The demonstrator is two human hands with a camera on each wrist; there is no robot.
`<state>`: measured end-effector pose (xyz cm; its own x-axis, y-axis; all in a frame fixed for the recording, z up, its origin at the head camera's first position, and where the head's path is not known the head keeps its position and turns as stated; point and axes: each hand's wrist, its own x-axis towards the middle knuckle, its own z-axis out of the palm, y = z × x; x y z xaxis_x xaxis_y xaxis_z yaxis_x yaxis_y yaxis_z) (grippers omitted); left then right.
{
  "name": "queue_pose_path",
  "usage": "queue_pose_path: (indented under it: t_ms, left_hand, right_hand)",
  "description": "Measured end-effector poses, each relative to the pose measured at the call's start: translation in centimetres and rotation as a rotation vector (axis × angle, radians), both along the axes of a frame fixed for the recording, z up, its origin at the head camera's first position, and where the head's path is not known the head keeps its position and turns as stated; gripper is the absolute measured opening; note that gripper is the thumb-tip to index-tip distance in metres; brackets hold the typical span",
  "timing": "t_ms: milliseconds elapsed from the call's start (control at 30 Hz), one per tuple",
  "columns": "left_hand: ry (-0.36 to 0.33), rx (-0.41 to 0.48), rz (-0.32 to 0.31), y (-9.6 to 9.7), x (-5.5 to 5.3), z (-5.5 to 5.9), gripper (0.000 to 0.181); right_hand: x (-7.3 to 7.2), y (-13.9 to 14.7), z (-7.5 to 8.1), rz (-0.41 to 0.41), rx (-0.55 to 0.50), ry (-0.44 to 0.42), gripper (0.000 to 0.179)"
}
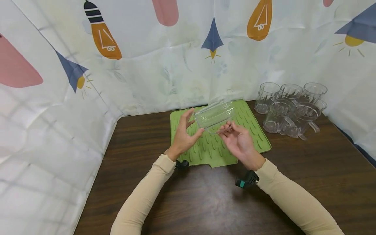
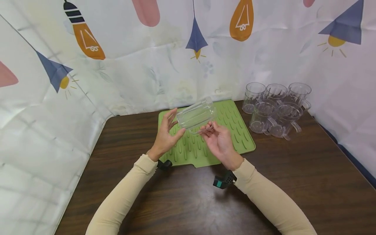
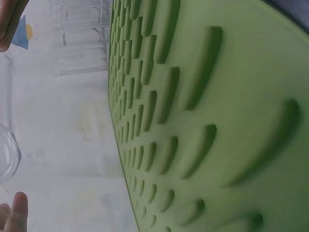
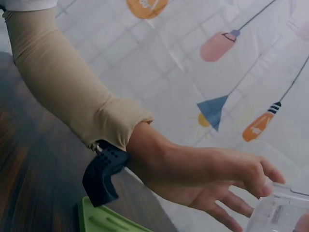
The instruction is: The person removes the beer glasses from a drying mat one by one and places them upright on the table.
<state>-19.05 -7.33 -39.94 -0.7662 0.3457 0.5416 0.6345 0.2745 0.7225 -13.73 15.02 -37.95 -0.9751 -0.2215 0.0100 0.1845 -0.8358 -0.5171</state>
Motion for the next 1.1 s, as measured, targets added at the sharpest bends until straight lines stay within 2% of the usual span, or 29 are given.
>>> queue_pose_path:
  t_ms: [133,333,467,700,933,1100]
  left_hand:
    - [-0.072,-0.124,0.053,-0.9,0.1,0.1,0.092]
    - [-0.167,-0.408,0.123,-2.1,0.3,-0.2,0.100]
    - [-0.189,-0.550,0.138,-3.1,0.4,-0.6,0.101]
    - [-0.202,-0.766,0.184,-4.7,0.3,-1.5,0.109]
    - [-0.274,-0.886,0.196,-5.6,0.6,-2.1,0.118]
    - [-0.291,-0.916,0.192,-6.1,0.9,-2.2,0.122]
  right_hand:
    - [0.0,0.5,0.2,-0.004,0.047,0.072,0.046]
    - [-0.2,1.7,0.9,-0.014,0.096,0.160,0.043]
    - [-0.4,2.8,1.7,-0.023,0.113,0.210,0.041]
    - [-0.4,5.3,3.4,-0.110,0.252,0.230,0.030]
    - [-0.7,8.3,5.1,-0.174,0.295,0.263,0.024]
    - [-0.8,10.6,6.1,-0.197,0.229,0.288,0.021]
